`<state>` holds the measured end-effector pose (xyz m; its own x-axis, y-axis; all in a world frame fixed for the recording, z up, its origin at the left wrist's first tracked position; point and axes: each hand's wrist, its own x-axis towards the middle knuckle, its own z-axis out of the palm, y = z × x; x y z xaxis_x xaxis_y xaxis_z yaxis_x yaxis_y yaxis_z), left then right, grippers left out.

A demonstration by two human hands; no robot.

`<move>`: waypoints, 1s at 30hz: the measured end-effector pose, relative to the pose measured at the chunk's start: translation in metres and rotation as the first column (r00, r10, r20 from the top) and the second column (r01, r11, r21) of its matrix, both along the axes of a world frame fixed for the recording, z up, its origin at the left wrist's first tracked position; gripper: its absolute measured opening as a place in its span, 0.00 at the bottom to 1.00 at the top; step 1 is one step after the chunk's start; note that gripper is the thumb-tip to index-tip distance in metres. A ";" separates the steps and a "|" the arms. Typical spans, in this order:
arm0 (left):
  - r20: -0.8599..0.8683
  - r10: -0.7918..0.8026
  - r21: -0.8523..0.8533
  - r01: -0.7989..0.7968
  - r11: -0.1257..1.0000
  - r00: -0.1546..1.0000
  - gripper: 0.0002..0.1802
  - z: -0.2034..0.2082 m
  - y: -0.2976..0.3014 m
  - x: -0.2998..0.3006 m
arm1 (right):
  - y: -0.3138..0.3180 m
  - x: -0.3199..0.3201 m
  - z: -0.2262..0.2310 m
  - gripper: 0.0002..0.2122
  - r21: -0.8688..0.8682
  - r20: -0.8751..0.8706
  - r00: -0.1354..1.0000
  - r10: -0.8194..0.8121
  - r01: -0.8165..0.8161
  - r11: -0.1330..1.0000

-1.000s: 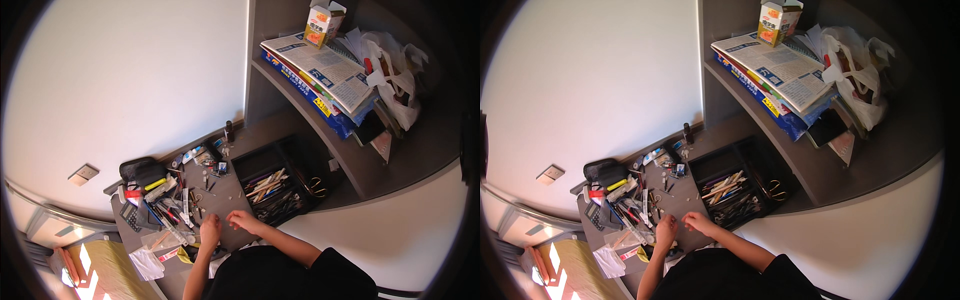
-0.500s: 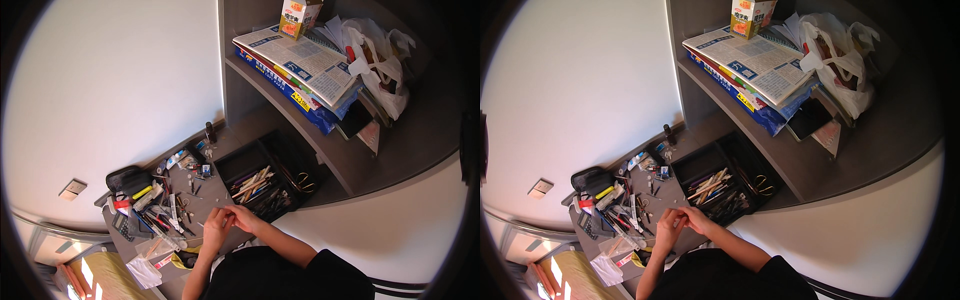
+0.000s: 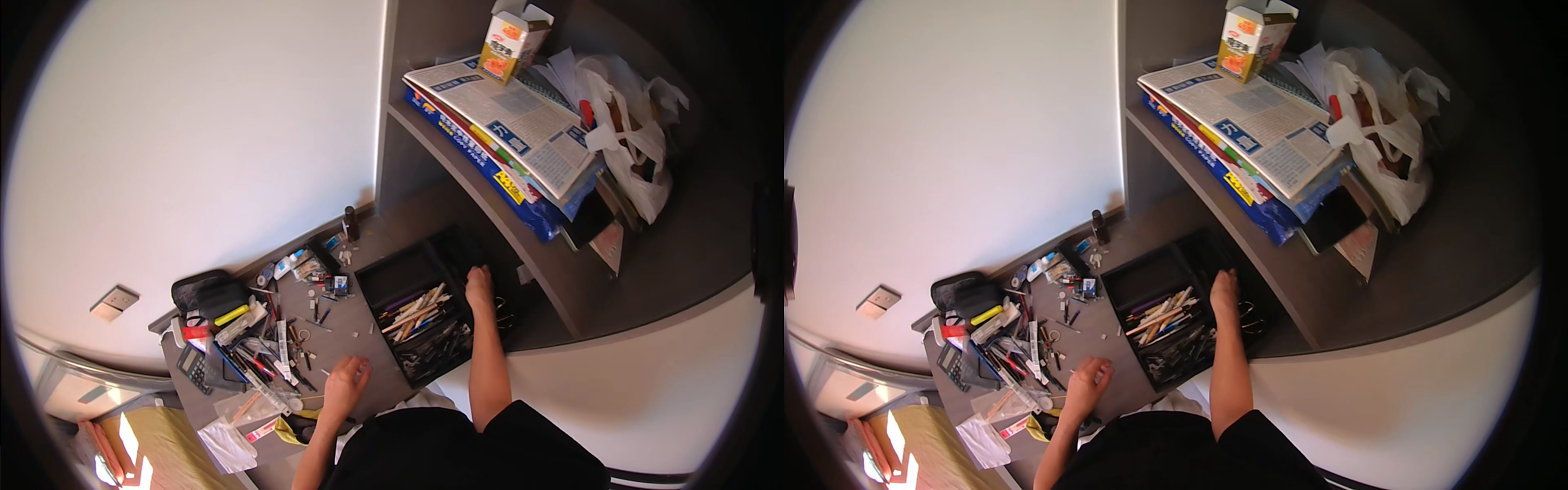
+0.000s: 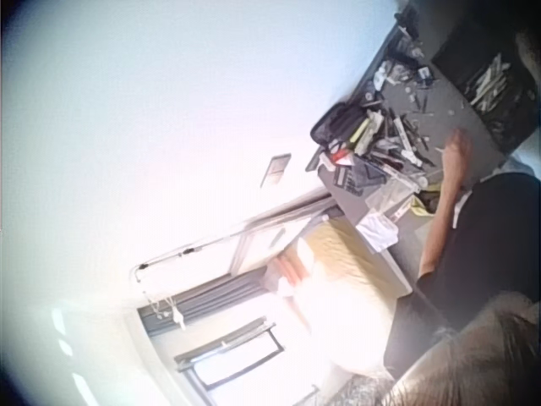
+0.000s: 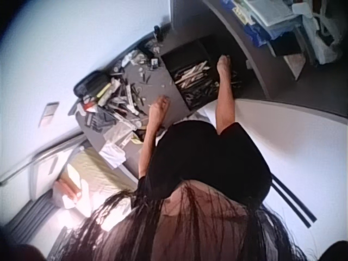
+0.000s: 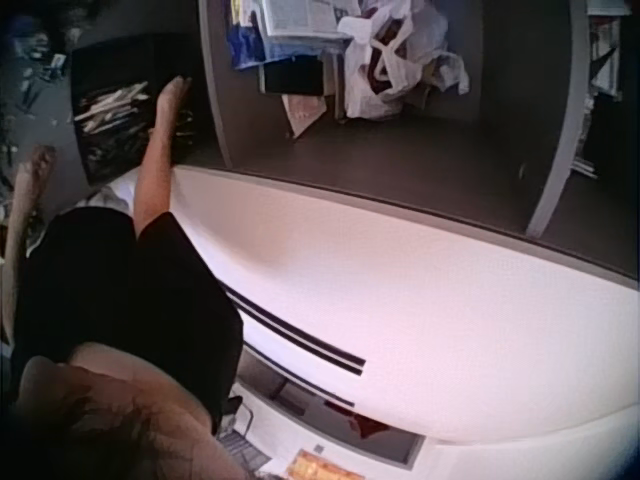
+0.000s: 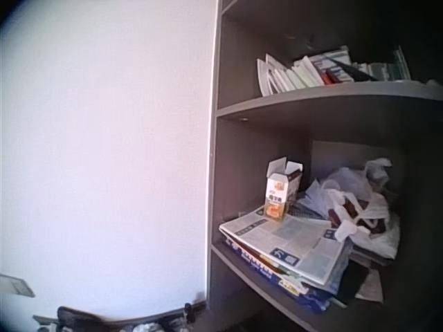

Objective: The person organizes stationery by picking up pens and other small office supplies from a desk and placing them into a black organizer tray.

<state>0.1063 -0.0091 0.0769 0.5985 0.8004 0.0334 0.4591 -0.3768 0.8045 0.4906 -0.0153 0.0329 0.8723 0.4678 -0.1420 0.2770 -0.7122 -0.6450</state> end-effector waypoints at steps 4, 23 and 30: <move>-0.058 0.002 -0.051 -0.005 0.999 0.998 0.08 -0.019 -0.007 -0.018 | -0.006 0.009 -0.015 0.17 -0.352 0.119 0.974 0.190 -0.138 0.926; -0.405 0.451 0.177 -0.415 0.892 0.795 0.06 -0.065 0.008 -0.093 | -0.004 -0.277 0.007 0.08 0.163 0.087 0.275 0.958 -0.952 0.258; -0.369 0.519 0.176 -0.491 0.853 0.771 0.06 -0.056 0.014 -0.099 | 0.013 -0.319 -0.036 0.08 -0.083 0.180 0.269 0.946 -0.954 0.287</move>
<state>0.0074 0.0052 0.0204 0.0820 0.9954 -0.0495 0.8656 -0.0465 0.4986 0.1718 -0.0020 -0.0032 -0.1934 0.9809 -0.0214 0.8383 0.1539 -0.5230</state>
